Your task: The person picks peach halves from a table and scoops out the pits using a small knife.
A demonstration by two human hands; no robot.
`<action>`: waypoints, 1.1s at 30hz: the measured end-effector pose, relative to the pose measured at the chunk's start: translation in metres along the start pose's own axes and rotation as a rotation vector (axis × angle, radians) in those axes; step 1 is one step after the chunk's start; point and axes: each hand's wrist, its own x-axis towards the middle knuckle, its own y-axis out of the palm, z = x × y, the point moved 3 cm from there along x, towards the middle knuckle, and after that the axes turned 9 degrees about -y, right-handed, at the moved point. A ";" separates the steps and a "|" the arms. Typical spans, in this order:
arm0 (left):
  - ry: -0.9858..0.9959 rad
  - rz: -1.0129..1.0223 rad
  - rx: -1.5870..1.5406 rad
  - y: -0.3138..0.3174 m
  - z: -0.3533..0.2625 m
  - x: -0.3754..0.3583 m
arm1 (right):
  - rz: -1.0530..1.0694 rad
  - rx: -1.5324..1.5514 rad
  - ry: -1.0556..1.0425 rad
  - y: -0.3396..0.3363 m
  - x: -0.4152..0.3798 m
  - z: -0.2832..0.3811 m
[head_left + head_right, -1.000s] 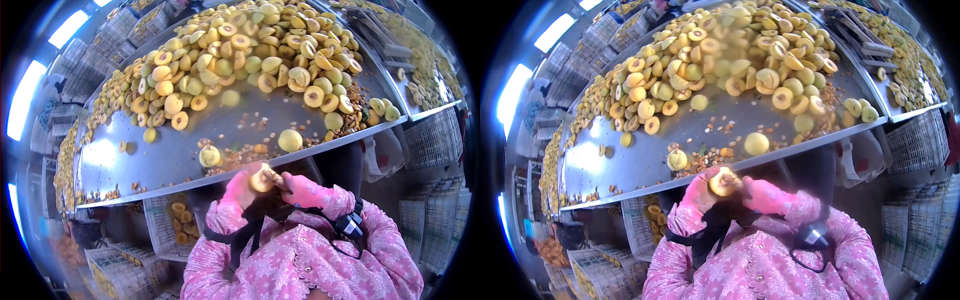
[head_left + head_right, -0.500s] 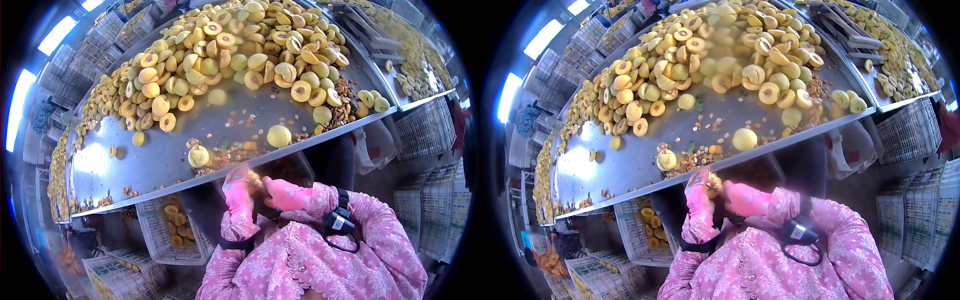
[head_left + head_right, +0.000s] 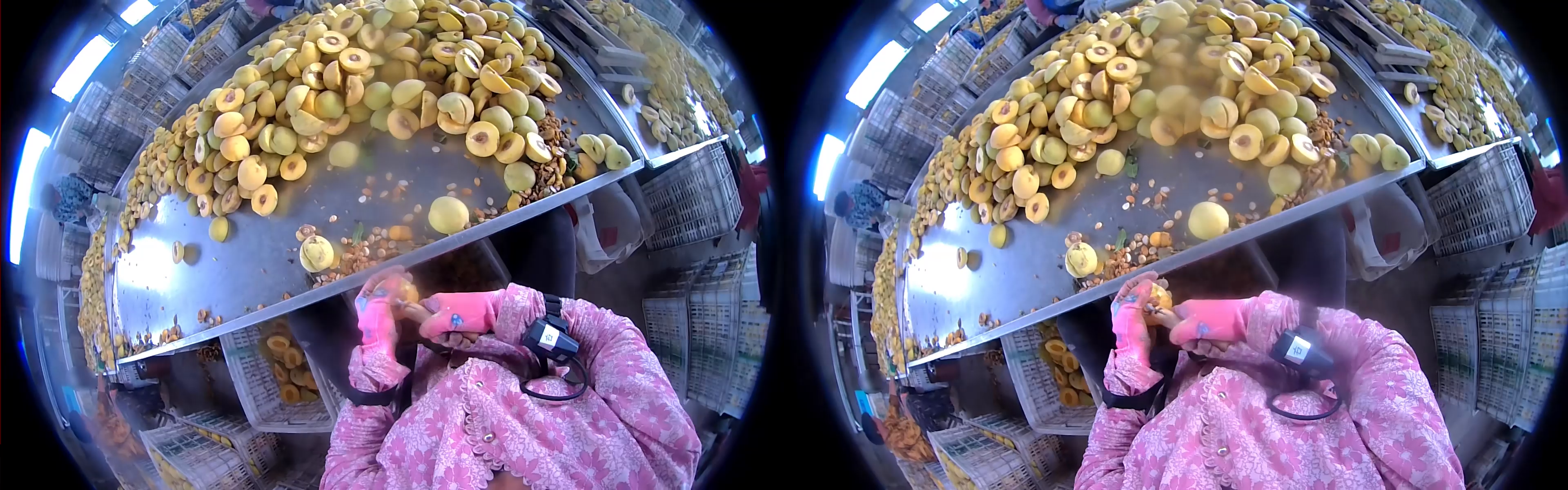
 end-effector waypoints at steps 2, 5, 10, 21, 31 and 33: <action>0.052 0.021 -0.011 -0.001 0.003 0.003 | 0.050 0.276 -0.105 0.008 0.003 -0.004; 0.083 0.097 -0.146 0.001 0.003 -0.002 | 0.078 0.312 -0.117 0.009 0.006 -0.014; 0.051 -0.144 -0.416 -0.019 -0.020 -0.031 | 0.235 0.200 -0.219 0.024 -0.004 0.000; 0.577 -0.918 1.290 -0.103 -0.118 -0.064 | -0.345 -1.170 -0.015 -0.026 0.029 -0.076; 0.465 -0.113 1.670 0.148 -0.023 0.094 | -0.267 -1.029 0.018 -0.053 -0.008 -0.093; 0.429 -0.079 1.569 0.149 -0.032 0.088 | -0.278 -0.907 -0.015 -0.059 -0.024 -0.090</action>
